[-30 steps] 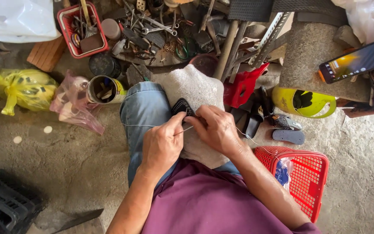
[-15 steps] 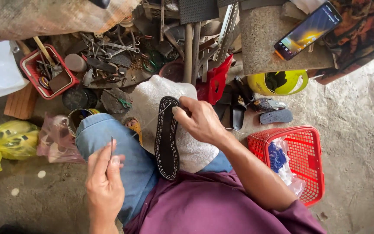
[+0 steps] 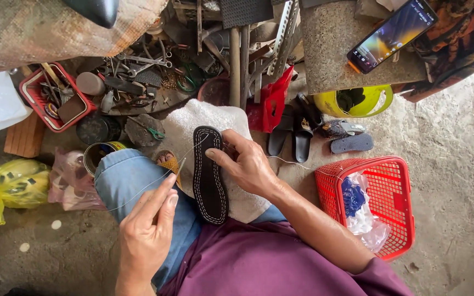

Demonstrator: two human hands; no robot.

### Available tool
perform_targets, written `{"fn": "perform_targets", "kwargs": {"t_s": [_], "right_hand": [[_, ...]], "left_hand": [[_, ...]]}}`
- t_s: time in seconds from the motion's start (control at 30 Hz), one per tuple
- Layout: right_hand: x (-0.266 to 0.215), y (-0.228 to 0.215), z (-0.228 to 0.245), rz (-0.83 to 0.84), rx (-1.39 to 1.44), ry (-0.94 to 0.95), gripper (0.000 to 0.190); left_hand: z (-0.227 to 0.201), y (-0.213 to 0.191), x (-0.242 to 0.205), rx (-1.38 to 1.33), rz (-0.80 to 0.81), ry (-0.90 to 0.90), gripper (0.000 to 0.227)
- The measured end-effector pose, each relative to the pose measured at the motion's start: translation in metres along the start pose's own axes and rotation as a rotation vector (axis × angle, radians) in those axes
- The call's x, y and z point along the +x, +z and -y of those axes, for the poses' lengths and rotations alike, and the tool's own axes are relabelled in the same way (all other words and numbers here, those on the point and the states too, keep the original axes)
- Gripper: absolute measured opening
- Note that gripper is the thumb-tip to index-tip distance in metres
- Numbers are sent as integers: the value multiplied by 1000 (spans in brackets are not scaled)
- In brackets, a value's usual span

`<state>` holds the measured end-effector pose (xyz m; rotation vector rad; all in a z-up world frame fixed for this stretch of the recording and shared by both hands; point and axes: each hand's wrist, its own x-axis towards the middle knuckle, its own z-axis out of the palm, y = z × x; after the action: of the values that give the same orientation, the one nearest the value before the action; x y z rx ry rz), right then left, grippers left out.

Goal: The person sits on the floor and sews a black shoe sole using a needle and white thread. The sole is placed on a white towel on their lap for stability. The person repeatedly pushes the needle through the sole and pulls the thread tight to secure the stitching.

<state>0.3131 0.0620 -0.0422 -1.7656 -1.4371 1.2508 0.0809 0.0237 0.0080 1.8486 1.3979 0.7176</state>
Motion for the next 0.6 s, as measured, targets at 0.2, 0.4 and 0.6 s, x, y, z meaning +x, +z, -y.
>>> {"fn": "perform_targets", "kwargs": {"t_s": [0.2, 0.4, 0.6], "right_hand": [[-1, -2, 1, 43, -38, 86, 34], [-3, -5, 0, 81, 1, 61, 27], [0, -8, -2, 90, 145, 55, 33]], "left_hand": [[-12, 0, 13, 77, 41, 2, 34], [-19, 1, 22, 138, 68, 31, 33], [-24, 6, 34, 345, 56, 125, 37]]}}
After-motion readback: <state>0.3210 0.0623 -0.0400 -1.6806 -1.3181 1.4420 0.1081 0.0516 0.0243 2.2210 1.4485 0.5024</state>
